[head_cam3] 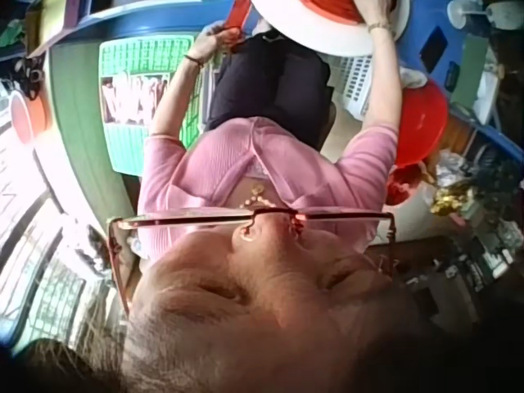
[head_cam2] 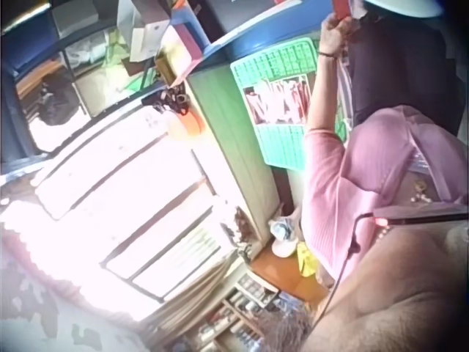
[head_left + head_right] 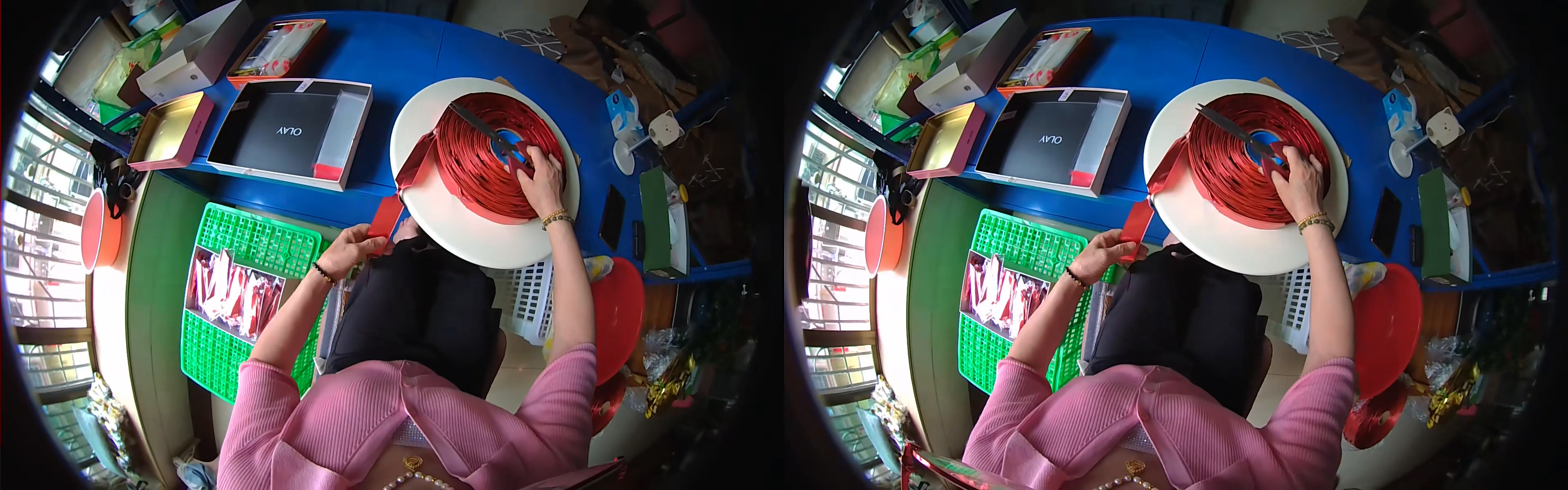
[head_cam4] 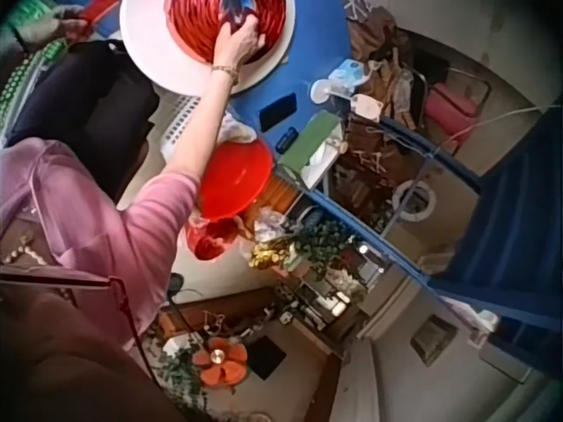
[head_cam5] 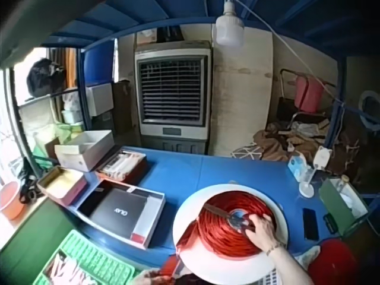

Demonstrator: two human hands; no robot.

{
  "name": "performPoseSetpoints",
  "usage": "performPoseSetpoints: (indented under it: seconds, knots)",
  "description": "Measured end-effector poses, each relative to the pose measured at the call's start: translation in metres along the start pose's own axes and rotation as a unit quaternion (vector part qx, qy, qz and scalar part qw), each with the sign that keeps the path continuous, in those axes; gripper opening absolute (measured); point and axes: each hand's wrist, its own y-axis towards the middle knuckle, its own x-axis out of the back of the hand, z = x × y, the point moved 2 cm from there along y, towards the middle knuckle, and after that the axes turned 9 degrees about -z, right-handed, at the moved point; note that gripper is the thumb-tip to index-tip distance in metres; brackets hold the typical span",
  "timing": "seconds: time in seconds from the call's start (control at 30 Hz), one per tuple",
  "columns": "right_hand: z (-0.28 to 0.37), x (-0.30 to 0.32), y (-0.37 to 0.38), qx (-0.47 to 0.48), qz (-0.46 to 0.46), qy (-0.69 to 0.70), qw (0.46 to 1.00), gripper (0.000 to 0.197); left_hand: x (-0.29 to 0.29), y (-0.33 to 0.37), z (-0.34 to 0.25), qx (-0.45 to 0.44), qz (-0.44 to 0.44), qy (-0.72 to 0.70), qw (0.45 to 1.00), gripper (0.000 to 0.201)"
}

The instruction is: The recorder is cutting lengths of red ribbon from a large spool and assembling them into decorative bows at a manual workstation.

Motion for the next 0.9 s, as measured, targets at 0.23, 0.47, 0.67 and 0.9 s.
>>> performPoseSetpoints:
  seconds: [0.23, 0.47, 0.67, 0.9]
  knots:
    - [-0.002, -0.002, -0.001, 0.003, -0.01, -0.016, 1.0, 0.035, 0.034, -0.01, 0.037, 0.097, 0.049, 0.015, 0.994, 0.076]
    - [-0.003, -0.003, -0.001, -0.023, 0.025, -0.037, 0.999, 0.037, 0.061, -0.047, 0.045, 0.056, 0.074, -0.064, 0.994, 0.057]
    - [0.001, -0.002, -0.002, -0.011, 0.002, -0.028, 1.0, 0.031, 0.084, -0.071, 0.059, 0.083, 0.041, -0.028, 0.995, 0.054]
    - [0.009, 0.007, -0.003, -0.024, -0.025, -0.014, 0.999, 0.038, 0.096, -0.096, 0.069, 0.047, 0.053, 0.033, 0.997, 0.014]
